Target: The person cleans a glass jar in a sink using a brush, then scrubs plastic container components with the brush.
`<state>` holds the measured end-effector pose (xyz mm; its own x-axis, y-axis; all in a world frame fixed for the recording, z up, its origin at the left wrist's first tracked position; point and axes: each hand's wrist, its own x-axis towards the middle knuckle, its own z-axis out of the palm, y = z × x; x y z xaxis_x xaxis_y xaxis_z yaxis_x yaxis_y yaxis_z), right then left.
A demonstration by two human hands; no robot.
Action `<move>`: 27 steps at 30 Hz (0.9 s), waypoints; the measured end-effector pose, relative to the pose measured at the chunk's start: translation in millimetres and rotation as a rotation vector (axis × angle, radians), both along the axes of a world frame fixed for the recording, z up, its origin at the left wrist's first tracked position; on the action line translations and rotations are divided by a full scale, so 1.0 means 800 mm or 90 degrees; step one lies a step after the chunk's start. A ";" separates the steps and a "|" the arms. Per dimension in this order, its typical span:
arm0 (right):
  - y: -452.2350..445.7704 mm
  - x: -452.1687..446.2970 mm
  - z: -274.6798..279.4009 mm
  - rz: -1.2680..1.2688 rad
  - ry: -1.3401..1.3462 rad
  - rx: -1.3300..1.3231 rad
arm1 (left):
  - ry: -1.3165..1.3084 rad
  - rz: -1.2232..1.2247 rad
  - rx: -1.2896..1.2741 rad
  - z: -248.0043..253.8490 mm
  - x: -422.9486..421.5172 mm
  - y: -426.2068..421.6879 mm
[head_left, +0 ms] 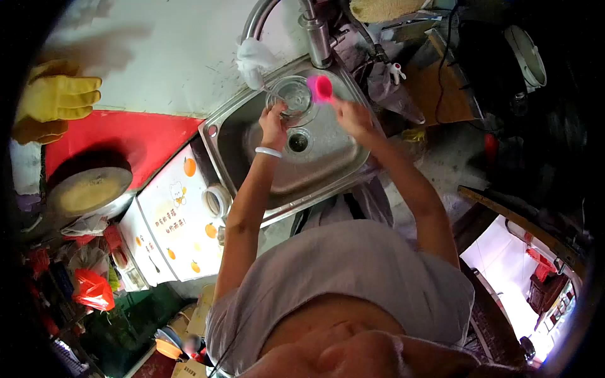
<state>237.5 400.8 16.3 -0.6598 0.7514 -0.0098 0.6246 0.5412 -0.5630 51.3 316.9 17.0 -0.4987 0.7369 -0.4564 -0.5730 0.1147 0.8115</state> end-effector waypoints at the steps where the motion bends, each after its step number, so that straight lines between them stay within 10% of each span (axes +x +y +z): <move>1: -0.021 0.007 0.006 -0.003 -0.002 0.000 | -0.009 0.031 0.007 -0.004 0.002 0.004; 17: -0.105 -0.020 0.005 0.039 -0.047 -0.088 | -0.243 0.104 -0.050 -0.085 -0.029 -0.010; 19: -0.085 -0.041 -0.006 0.012 0.008 0.131 | -0.234 0.135 0.036 -0.072 -0.036 -0.019; 27: -0.061 -0.072 0.047 0.166 -0.171 0.046 | -0.289 0.238 -0.031 -0.031 -0.032 -0.042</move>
<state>179.5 352.3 53.8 -0.8099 0.5638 -0.1620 0.5812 0.7337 -0.3520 25.8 283.4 -7.9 -0.4674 0.5211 -0.7141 -0.8705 -0.1307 0.4744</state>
